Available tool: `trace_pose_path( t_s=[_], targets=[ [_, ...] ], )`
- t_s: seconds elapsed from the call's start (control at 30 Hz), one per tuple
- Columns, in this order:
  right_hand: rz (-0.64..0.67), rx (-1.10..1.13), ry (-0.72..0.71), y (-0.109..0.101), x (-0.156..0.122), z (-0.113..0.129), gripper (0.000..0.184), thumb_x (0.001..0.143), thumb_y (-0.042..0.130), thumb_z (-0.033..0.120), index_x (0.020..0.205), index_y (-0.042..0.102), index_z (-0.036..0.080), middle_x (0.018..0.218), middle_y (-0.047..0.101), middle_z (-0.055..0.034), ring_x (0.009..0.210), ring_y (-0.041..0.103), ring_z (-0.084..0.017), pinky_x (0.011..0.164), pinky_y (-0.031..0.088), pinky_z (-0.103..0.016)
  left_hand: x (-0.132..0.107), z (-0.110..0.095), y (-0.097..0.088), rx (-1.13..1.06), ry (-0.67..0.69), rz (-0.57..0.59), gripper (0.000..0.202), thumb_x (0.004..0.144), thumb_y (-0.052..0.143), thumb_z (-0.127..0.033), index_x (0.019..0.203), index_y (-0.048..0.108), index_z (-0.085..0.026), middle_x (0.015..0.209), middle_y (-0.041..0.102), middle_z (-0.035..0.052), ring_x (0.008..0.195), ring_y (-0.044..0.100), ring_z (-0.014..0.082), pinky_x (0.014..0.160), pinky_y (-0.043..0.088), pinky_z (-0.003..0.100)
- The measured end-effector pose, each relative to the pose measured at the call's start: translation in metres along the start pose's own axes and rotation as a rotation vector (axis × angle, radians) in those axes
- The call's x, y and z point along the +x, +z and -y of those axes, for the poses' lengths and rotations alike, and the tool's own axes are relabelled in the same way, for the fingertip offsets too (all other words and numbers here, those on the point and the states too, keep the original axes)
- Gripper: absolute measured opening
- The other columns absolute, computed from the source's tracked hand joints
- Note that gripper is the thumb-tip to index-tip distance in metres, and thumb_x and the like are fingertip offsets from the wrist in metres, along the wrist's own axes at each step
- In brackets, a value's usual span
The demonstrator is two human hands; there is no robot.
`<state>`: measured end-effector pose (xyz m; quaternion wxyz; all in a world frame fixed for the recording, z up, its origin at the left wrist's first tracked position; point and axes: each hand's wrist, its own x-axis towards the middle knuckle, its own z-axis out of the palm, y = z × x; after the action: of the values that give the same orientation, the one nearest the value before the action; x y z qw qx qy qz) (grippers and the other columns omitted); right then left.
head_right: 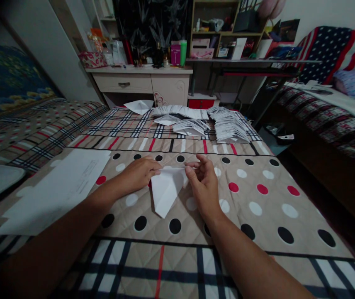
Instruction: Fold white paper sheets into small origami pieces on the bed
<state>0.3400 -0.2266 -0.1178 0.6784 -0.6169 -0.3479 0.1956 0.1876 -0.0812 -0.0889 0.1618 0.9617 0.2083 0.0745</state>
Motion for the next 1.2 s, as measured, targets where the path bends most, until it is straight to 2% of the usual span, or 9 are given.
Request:
trace_pose_path(
  t_s=[0.1,0.2,0.33,0.5,0.7,0.83,0.97,1.07,1.2],
  targets=[
    [0.040,-0.063,0.028,0.000,0.002,-0.002,0.045,0.075,0.074,0.038,0.114,0.059,0.021,0.084,0.066,-0.0018,0.073,0.061,-0.017,0.063,0.047,-0.028,0.001,-0.001,-0.001,0.113,0.135,-0.030,0.019,0.090,0.053,-0.014,0.077,0.066,-0.017,0.079,0.068,0.0051,0.084,0.057,0.0215,0.070,0.041,0.031],
    [0.069,-0.217,0.045,0.000,0.000,-0.003,0.020,0.076,0.072,0.037,0.082,0.066,0.018,0.066,0.060,0.0014,0.057,0.050,-0.012,0.051,0.037,-0.024,0.005,-0.001,0.000,0.156,0.271,-0.179,0.014,0.090,0.055,-0.014,0.084,0.067,-0.016,0.083,0.069,0.0051,0.086,0.055,0.0215,0.074,0.043,0.033],
    [0.110,-0.263,0.081,-0.001,-0.004,-0.001,0.032,0.080,0.065,0.038,0.058,0.053,0.019,0.050,0.051,0.0035,0.048,0.044,-0.011,0.046,0.031,-0.023,0.012,0.002,-0.002,0.117,0.375,-0.375,0.014,0.091,0.056,-0.014,0.098,0.068,-0.016,0.090,0.070,0.0051,0.089,0.055,0.0202,0.080,0.044,0.033],
    [0.171,-0.336,0.062,-0.002,-0.004,0.001,0.032,0.085,0.057,0.042,0.064,0.062,0.017,0.054,0.055,0.0011,0.051,0.049,-0.013,0.049,0.036,-0.024,0.017,0.007,-0.009,0.064,0.430,-0.294,0.020,0.094,0.050,-0.016,0.097,0.070,-0.018,0.086,0.069,0.0044,0.090,0.054,0.0197,0.081,0.045,0.032],
    [0.138,-0.382,0.065,-0.001,-0.003,-0.002,0.025,0.080,0.064,0.040,0.070,0.066,0.017,0.058,0.056,0.0012,0.054,0.048,-0.013,0.050,0.034,-0.025,0.019,0.008,-0.008,-0.022,0.327,-0.185,0.023,0.095,0.050,-0.020,0.099,0.072,-0.021,0.094,0.071,0.0041,0.099,0.055,0.0205,0.089,0.043,0.034],
    [0.195,-0.625,0.068,-0.003,-0.002,0.002,0.031,0.082,0.058,0.038,0.058,0.060,0.019,0.049,0.048,0.0021,0.050,0.044,-0.013,0.049,0.027,-0.026,0.024,0.012,0.007,-0.052,0.250,-0.173,0.018,0.090,0.061,-0.023,0.104,0.071,-0.021,0.099,0.070,0.0042,0.103,0.055,0.0207,0.091,0.044,0.035],
    [0.233,-0.949,0.016,-0.004,-0.001,0.010,0.029,0.082,0.054,0.036,0.060,0.064,0.021,0.050,0.053,0.0002,0.052,0.049,-0.016,0.051,0.024,-0.029,0.022,0.012,0.019,-0.033,0.229,-0.194,0.035,0.082,0.072,-0.025,0.116,0.064,-0.021,0.112,0.063,0.0050,0.110,0.053,0.0205,0.095,0.043,0.034],
    [0.195,-0.985,0.031,-0.006,0.000,0.010,0.016,0.077,0.061,0.035,0.076,0.071,0.024,0.061,0.064,0.0002,0.058,0.055,-0.018,0.054,0.028,-0.028,0.015,0.006,0.023,0.016,0.178,-0.245,0.035,0.078,0.077,-0.031,0.107,0.064,-0.019,0.112,0.061,0.0060,0.109,0.053,0.0228,0.094,0.042,0.036],
    [0.194,-0.885,0.013,-0.014,0.004,0.008,0.014,0.074,0.066,0.031,0.084,0.072,0.025,0.075,0.071,0.0004,0.066,0.060,-0.017,0.058,0.036,-0.028,0.003,-0.003,0.028,0.032,0.161,-0.141,0.014,0.084,0.070,-0.029,0.086,0.062,-0.017,0.091,0.064,0.0034,0.091,0.058,0.0205,0.084,0.042,0.034]
  ],
)
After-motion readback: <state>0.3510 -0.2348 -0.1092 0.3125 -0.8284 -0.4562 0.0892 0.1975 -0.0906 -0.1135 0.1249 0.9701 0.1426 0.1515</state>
